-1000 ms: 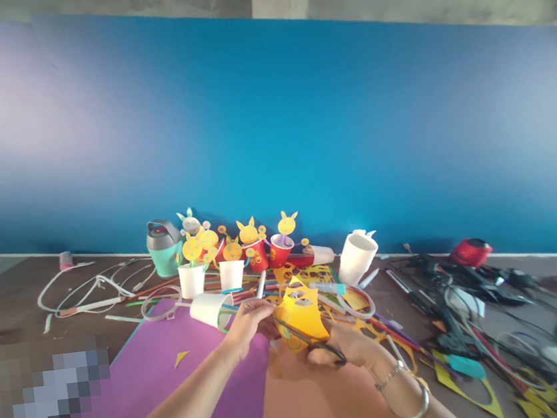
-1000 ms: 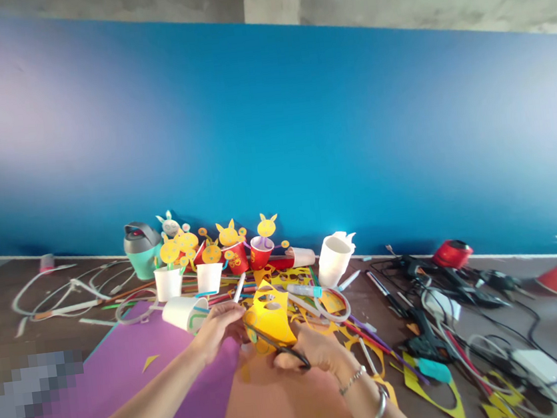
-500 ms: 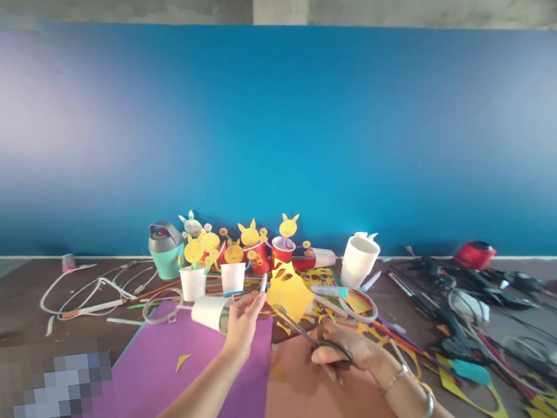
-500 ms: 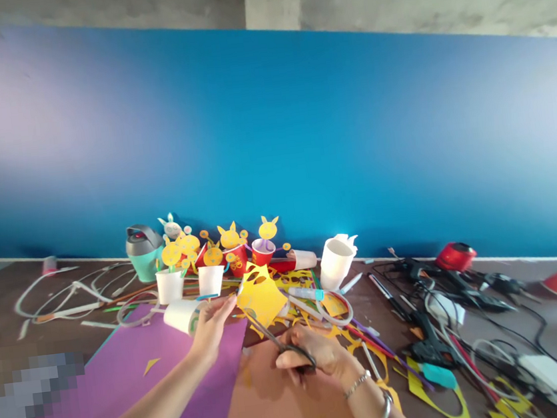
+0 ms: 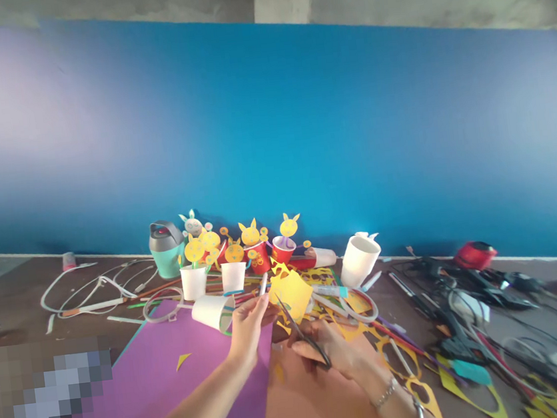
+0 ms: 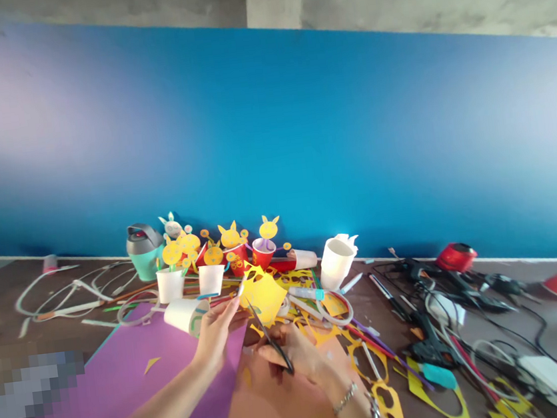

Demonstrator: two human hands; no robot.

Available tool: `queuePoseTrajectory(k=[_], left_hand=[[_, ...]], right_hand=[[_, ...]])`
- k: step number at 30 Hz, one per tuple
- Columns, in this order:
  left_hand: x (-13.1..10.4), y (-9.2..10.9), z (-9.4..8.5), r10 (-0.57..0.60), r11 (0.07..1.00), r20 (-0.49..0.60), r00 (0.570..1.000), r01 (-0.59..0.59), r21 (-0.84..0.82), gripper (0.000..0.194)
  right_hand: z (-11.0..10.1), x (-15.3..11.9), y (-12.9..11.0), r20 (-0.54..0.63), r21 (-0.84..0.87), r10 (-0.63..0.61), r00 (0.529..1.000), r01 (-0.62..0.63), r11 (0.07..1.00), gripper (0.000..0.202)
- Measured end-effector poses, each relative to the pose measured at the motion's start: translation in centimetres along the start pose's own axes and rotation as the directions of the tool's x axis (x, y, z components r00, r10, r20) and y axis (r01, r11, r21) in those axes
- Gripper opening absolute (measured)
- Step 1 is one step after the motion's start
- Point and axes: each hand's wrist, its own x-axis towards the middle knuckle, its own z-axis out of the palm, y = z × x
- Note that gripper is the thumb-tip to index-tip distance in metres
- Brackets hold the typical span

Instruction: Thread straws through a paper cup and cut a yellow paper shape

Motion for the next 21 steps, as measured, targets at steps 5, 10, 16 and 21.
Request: queuePoseTrajectory(k=[5,10,16,21], left_hand=[[-0.1,0.1,0.0,0.016,1.000,0.014,1.000,-0.016,0.001,0.041],[-0.1,0.5,0.1,0.060,0.998,-0.026,0.998,-0.060,-0.021,0.035],[0.0,0.2,0.1,-0.024,0.999,0.047,0.999,0.026,-0.038,0.034],[0.5,-0.1,-0.2,-0.068,0.996,0.063,0.996,0.072,-0.058,0.032]], right_hand=[[0.8,0.0,-0.8,-0.072,-0.027,0.024,0.997,-0.026,0.999,0.025],[1.1,-0.3,-2.3,-0.062,-0.012,0.038,0.997,-0.039,0.999,0.023],[1.2,-0.3,-2.6,-0.047,0.029,0.037,0.998,-0.036,0.999,0.027],[1.2,0.0,-1.6,-0.120,0.009,0.073,0.990,-0.072,0.997,0.028]])
